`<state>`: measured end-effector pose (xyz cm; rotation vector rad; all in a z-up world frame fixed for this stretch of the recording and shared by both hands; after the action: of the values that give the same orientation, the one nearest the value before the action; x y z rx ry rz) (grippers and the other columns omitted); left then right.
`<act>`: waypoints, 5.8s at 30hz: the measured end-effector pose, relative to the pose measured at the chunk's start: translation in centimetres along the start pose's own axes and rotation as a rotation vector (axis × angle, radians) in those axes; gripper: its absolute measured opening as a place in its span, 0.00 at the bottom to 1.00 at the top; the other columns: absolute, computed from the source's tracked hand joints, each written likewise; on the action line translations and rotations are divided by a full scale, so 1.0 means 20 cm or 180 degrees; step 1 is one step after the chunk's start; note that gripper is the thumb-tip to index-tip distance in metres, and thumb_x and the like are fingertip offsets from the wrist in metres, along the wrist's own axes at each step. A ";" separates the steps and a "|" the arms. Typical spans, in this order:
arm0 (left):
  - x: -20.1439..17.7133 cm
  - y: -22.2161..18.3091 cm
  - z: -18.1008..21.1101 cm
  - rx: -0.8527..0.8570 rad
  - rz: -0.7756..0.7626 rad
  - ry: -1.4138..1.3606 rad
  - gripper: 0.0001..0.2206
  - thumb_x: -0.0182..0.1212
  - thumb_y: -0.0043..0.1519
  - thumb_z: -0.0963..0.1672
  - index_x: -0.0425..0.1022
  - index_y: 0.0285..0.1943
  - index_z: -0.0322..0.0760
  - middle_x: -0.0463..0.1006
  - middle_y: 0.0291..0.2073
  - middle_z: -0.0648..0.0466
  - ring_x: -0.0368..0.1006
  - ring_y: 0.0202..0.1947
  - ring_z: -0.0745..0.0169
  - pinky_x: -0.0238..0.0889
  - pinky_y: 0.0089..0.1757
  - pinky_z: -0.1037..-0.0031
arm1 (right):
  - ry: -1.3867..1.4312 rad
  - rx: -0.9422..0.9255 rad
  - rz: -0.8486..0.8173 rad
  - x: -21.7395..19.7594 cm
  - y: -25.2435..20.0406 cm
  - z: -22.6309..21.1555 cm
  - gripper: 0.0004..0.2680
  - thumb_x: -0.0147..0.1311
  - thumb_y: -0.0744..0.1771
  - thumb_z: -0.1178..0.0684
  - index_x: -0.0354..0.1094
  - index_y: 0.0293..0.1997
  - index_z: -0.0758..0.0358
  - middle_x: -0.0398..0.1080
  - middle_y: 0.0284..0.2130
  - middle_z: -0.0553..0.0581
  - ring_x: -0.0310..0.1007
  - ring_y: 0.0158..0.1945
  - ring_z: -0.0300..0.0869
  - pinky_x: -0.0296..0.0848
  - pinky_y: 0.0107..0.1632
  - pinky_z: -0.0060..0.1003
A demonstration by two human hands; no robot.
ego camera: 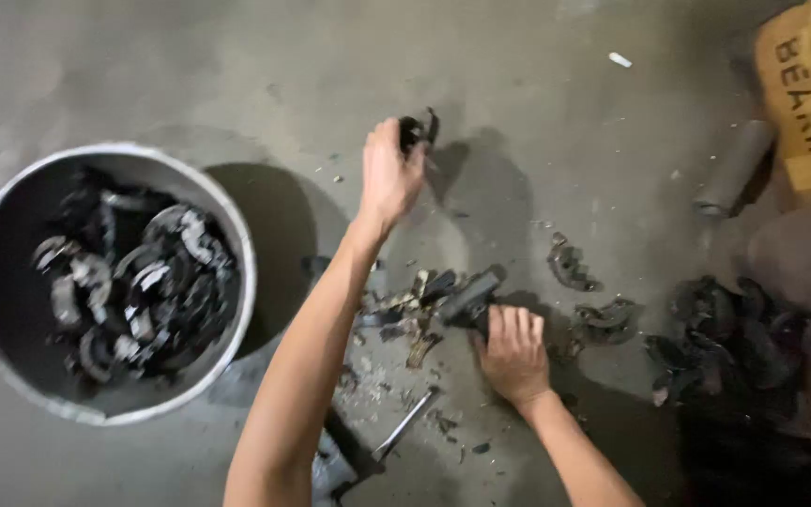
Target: The person kneels on a concrete workshop floor and hammers used brake shoe assemblies on a small steel block to knock out rivets and separate the lining pieces. They work the parts one at a time and toss the processed pieces into a large metal basin filled with similar parts.
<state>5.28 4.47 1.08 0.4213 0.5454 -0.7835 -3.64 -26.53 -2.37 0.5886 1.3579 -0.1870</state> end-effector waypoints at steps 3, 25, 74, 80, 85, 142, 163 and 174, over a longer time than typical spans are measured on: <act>-0.22 -0.19 0.11 -0.0225 -0.0140 -0.0898 0.12 0.65 0.61 0.44 0.74 0.48 0.32 0.77 0.37 0.39 0.77 0.43 0.36 0.72 0.42 0.54 | 0.0074 -0.0024 -0.0111 0.00 0.00 -0.01 0.21 0.48 0.68 0.38 0.67 0.51 0.73 0.65 0.36 0.66 0.69 0.39 0.57 0.68 0.42 0.53; -1.58 -1.93 0.29 -0.1110 -0.0782 0.0819 0.10 0.63 0.61 0.48 0.80 0.35 0.37 0.83 0.25 0.49 0.81 0.33 0.40 0.71 0.39 0.53 | 0.0119 0.0539 -0.0078 0.10 -0.14 0.06 0.16 0.62 0.67 0.47 0.66 0.53 0.71 0.65 0.39 0.63 0.71 0.43 0.59 0.68 0.43 0.56; -0.89 -2.35 -0.45 0.0110 0.0756 0.0033 0.09 0.68 0.54 0.40 0.71 0.39 0.36 0.66 0.36 0.49 0.67 0.42 0.44 0.65 0.43 0.59 | 0.1623 0.0277 -0.1610 -0.96 -0.17 -1.27 0.12 0.51 0.69 0.46 0.66 0.40 0.69 0.74 0.22 0.74 0.79 0.30 0.64 0.74 0.29 0.55; -0.86 -2.35 -0.49 0.0058 0.0728 0.0171 0.11 0.69 0.54 0.42 0.69 0.37 0.39 0.66 0.36 0.52 0.67 0.42 0.48 0.64 0.42 0.60 | 0.2819 0.0320 0.0325 -1.09 -0.23 -1.19 0.07 0.56 0.70 0.53 0.66 0.40 0.66 0.69 0.19 0.63 0.71 0.21 0.50 0.65 0.22 0.40; -0.89 -2.33 -0.43 0.0106 0.0708 0.0335 0.12 0.69 0.54 0.43 0.67 0.34 0.38 0.66 0.35 0.51 0.66 0.41 0.48 0.63 0.42 0.61 | 0.1190 0.0834 -0.2162 -0.74 -0.38 -1.16 0.16 0.50 0.69 0.39 0.66 0.52 0.62 0.78 0.35 0.73 0.81 0.40 0.63 0.79 0.41 0.59; -0.80 -2.43 -0.34 0.0313 0.0816 0.1103 0.13 0.68 0.58 0.46 0.69 0.40 0.35 0.67 0.38 0.48 0.67 0.38 0.46 0.59 0.37 0.61 | 0.3031 0.1472 -0.1188 -0.77 -0.51 -1.02 0.09 0.58 0.67 0.52 0.75 0.49 0.62 0.71 0.16 0.65 0.70 0.18 0.51 0.65 0.20 0.45; -0.87 -2.41 -0.26 0.0234 0.0748 0.0422 0.09 0.69 0.56 0.41 0.70 0.35 0.34 0.67 0.33 0.49 0.67 0.37 0.49 0.66 0.41 0.67 | 0.3073 0.0608 0.1427 -0.87 -0.46 -1.09 0.08 0.59 0.68 0.53 0.67 0.34 0.68 0.70 0.16 0.63 0.73 0.18 0.52 0.65 0.19 0.38; -0.87 -2.43 -0.27 0.0075 0.0868 0.0479 0.09 0.69 0.55 0.41 0.73 0.40 0.35 0.68 0.36 0.49 0.69 0.39 0.47 0.65 0.40 0.62 | 0.2536 0.1377 -0.0263 -0.86 -0.44 -0.81 0.08 0.59 0.70 0.56 0.71 0.46 0.73 0.74 0.26 0.67 0.78 0.28 0.54 0.72 0.27 0.45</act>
<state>-43.11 -14.14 -0.25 0.5665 0.6045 -0.4992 -25.50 -29.36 10.03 1.0350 2.1378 -0.3391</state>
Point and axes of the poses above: each hand's wrist, its own y-axis towards the middle knuckle, its own x-axis out of the palm, z = x × y, the point moved 7 cm from there along y, towards the middle knuckle
